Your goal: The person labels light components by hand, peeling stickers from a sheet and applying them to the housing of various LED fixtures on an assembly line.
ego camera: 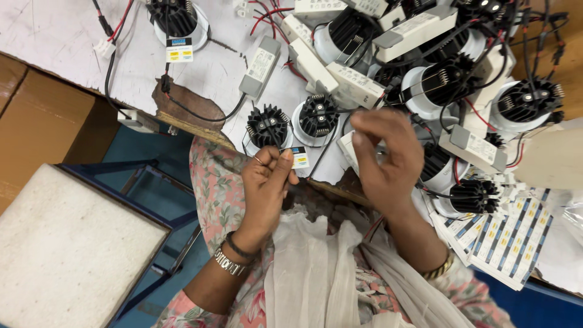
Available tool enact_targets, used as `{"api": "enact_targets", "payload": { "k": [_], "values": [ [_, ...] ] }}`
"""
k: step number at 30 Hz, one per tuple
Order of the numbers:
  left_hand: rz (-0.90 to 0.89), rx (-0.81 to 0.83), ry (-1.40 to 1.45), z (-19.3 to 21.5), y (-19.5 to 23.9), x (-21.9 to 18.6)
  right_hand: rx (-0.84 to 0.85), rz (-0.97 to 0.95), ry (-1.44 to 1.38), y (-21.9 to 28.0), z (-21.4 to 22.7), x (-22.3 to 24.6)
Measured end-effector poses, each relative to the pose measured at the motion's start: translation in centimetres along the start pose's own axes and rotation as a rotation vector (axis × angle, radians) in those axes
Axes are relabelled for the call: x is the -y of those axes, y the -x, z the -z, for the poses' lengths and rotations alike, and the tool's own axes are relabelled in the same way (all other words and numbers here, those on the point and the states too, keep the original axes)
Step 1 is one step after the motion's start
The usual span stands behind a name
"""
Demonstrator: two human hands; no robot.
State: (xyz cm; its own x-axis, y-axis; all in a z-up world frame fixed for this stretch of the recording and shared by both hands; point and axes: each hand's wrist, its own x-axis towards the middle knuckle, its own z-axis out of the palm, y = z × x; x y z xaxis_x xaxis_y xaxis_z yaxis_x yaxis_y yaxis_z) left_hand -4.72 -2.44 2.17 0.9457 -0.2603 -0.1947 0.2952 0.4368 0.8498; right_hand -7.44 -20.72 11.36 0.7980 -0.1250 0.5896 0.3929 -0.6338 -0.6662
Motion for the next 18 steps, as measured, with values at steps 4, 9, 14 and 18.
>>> {"api": "enact_targets", "payload": {
  "k": [4, 9, 14, 18],
  "values": [
    [-0.015, 0.017, 0.033, -0.1, -0.3, 0.1, 0.454, 0.256, 0.374, -6.4, 0.6, 1.1],
    [0.001, 0.022, -0.01, -0.1, 0.1, 0.0, 1.14, 0.202, 0.863, -11.1, -3.1, 2.0],
    [0.0, 0.036, -0.019, -0.3, 0.7, -0.1, 1.285, 0.31, 1.008, -11.7, -5.2, 1.6],
    [0.004, 0.035, 0.014, 0.0, 0.8, -0.3, 1.203, 0.329, 0.769, -13.0, -4.4, -0.3]
  ]
}}
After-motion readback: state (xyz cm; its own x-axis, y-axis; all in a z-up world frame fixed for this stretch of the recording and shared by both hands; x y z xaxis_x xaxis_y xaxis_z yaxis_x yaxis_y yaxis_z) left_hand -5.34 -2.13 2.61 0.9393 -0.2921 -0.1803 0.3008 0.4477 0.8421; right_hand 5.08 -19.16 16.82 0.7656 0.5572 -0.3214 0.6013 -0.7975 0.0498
